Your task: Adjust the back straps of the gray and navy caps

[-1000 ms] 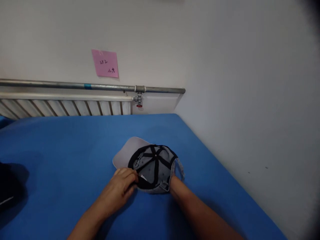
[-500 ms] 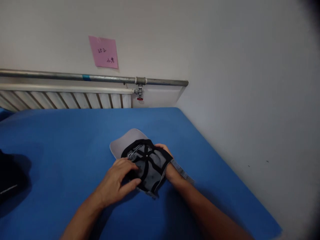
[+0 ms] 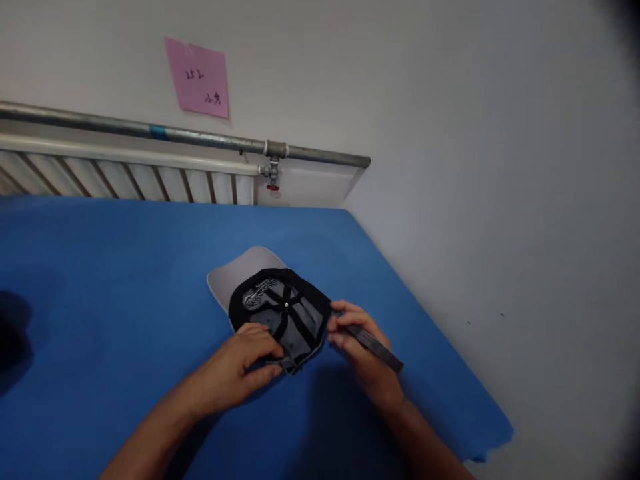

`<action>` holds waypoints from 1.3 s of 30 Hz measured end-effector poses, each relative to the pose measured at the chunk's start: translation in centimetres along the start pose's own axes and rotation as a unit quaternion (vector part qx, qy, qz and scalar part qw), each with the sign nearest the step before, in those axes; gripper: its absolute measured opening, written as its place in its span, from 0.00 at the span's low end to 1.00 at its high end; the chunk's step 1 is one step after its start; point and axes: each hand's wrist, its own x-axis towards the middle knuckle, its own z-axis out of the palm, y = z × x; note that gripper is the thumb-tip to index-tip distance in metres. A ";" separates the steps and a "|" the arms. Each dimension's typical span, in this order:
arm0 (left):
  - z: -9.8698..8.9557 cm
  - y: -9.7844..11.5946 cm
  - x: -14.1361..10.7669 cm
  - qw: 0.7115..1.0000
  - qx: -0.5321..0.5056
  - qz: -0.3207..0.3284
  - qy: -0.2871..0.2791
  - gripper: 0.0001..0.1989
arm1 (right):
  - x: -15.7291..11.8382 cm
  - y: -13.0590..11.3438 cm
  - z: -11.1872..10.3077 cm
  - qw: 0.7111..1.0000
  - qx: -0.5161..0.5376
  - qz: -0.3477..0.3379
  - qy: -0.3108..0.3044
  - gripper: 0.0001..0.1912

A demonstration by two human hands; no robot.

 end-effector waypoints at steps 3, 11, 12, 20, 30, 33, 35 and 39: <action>-1.4 -0.4 -0.9 0.986 -0.128 -0.099 0.026 0.06 | 0.6 -1.4 0.8 0.997 -0.006 -0.009 -0.075 0.10; -5.0 -2.9 -4.0 0.897 -0.381 -0.169 0.151 0.09 | 3.3 -6.5 4.8 0.883 -0.269 -0.155 -0.353 0.10; -5.1 -3.2 -4.0 0.892 -0.388 -0.164 0.165 0.09 | 3.7 -6.9 5.5 0.875 -0.270 -0.179 -0.360 0.11; -4.2 -4.8 -2.8 0.872 -0.441 -0.144 0.155 0.06 | 4.6 -4.2 10.1 0.949 0.056 0.129 -0.281 0.07; -4.1 -5.4 -2.6 0.869 -0.455 -0.140 0.137 0.10 | 4.3 0.2 10.4 0.917 0.186 0.293 -0.196 0.13; -4.0 -5.3 -2.5 0.866 -0.447 -0.161 0.154 0.08 | 4.3 0.5 10.3 0.912 0.196 0.289 -0.214 0.13; -4.0 -5.2 -2.4 0.865 -0.445 -0.172 0.158 0.08 | 4.4 0.6 10.2 0.917 0.192 0.270 -0.223 0.12; -4.1 -5.1 -2.3 0.866 -0.438 -0.183 0.161 0.07 | 4.5 0.7 10.1 0.926 0.166 0.242 -0.239 0.09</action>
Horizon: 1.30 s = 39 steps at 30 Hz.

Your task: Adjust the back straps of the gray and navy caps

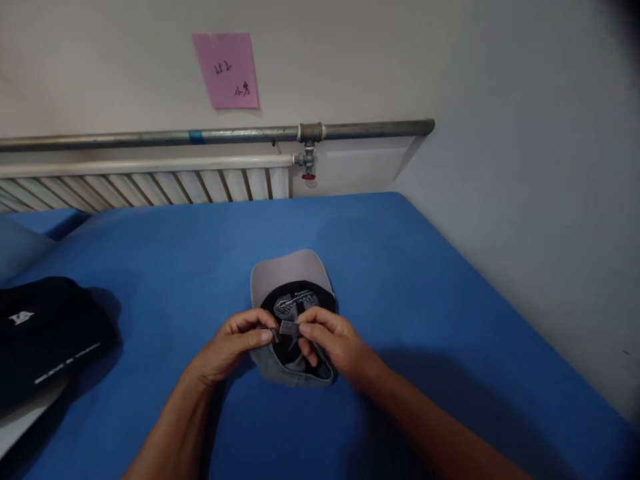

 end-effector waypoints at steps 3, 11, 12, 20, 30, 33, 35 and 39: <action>-0.1 -0.1 0.0 1.000 0.013 -0.006 0.007 0.07 | 0.2 0.0 0.0 0.999 0.039 0.024 -0.013 0.09; 0.3 0.0 0.0 1.000 -0.001 0.010 0.011 0.07 | 0.3 -0.4 0.1 0.993 0.073 0.090 -0.007 0.08; 0.4 0.0 -0.1 1.000 -0.004 0.012 0.008 0.07 | 0.3 -0.5 0.1 0.992 0.079 0.097 -0.001 0.08; 0.4 0.1 0.0 1.000 0.007 0.013 0.018 0.07 | 0.4 -0.8 0.1 0.989 0.066 0.135 -0.005 0.06; 0.2 0.0 0.0 1.000 0.024 0.008 0.006 0.07 | 0.6 -0.9 0.0 0.983 0.041 0.176 -0.033 0.05; 0.3 0.1 0.0 0.999 0.032 0.003 0.002 0.07 | 0.6 -0.9 0.0 0.982 0.031 0.182 -0.037 0.05; 0.3 0.1 0.0 0.999 0.038 0.000 0.002 0.06 | 0.6 -1.0 0.1 0.982 0.025 0.185 -0.039 0.04; 0.4 0.2 0.0 0.999 0.042 -0.005 0.004 0.06 | 0.6 -1.0 0.3 0.983 0.009 0.179 -0.029 0.04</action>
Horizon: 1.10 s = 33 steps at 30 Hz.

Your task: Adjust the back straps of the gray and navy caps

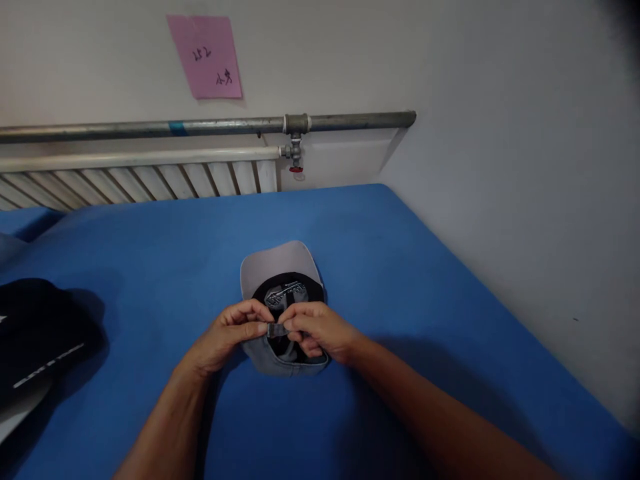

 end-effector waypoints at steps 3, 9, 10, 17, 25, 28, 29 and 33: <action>0.1 0.0 0.1 1.000 0.006 -0.003 0.000 0.06 | -0.1 0.1 0.3 1.000 -0.015 -0.016 0.011 0.03; 0.4 -0.2 0.1 1.000 -0.010 -0.019 -0.016 0.07 | -0.3 0.3 0.9 0.996 -0.041 -0.078 0.001 0.05; 0.4 -0.2 0.1 0.999 -0.011 -0.022 -0.025 0.08 | -0.4 0.3 0.9 0.994 -0.050 -0.093 -0.004 0.06; 0.2 -0.2 -0.1 0.997 -0.034 -0.011 -0.074 0.08 | -0.6 0.4 0.4 0.970 -0.162 -0.178 0.011 0.09; 0.5 -0.3 -0.1 0.998 -0.046 -0.010 -0.045 0.09 | -1.4 0.8 0.8 0.800 -0.403 -0.438 0.077 0.09; 0.7 -0.1 -0.2 0.998 -0.051 -0.005 -0.047 0.11 | -1.7 0.8 1.3 0.766 -0.443 -0.457 0.094 0.07; 0.8 -0.1 -0.3 0.997 -0.053 -0.003 -0.049 0.11 | -1.7 0.8 1.4 0.758 -0.443 -0.469 0.097 0.07; 1.0 -0.1 -0.3 0.997 -0.044 0.002 -0.059 0.10 | -1.9 0.6 1.5 0.789 -0.371 -0.486 0.071 0.03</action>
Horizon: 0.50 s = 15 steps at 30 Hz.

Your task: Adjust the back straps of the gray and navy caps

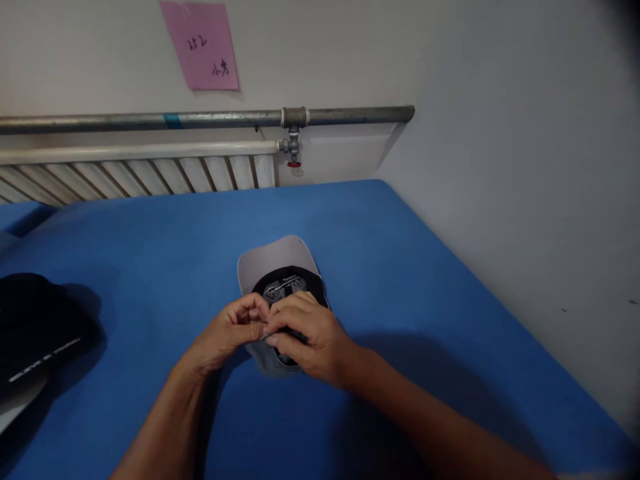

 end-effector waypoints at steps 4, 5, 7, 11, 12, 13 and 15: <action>-0.1 0.1 -0.1 1.000 0.017 -0.005 0.008 0.10 | 0.2 0.1 -0.1 0.963 0.223 0.151 0.028 0.02; -0.2 0.2 -0.2 1.000 0.019 -0.007 0.008 0.09 | 0.2 0.3 -0.1 0.942 0.271 0.195 0.033 0.03; -0.4 0.4 -0.4 1.000 0.028 -0.012 0.004 0.08 | 0.2 0.7 -0.2 0.906 0.332 0.259 0.045 0.05; -0.4 0.9 -0.7 0.995 0.093 -0.044 -0.004 0.09 | 0.2 1.4 -0.6 0.895 0.339 0.284 0.059 0.06; -0.4 1.0 -0.7 0.992 0.112 -0.059 -0.003 0.09 | 0.2 1.5 -0.7 0.896 0.336 0.287 0.049 0.06; -0.3 1.0 -0.7 0.990 0.125 -0.073 -0.002 0.09 | 0.2 1.5 -0.7 0.895 0.336 0.291 0.036 0.06; -0.2 0.9 -0.6 0.988 0.131 -0.084 0.006 0.07 | 0.2 1.6 -0.8 0.891 0.338 0.304 0.012 0.07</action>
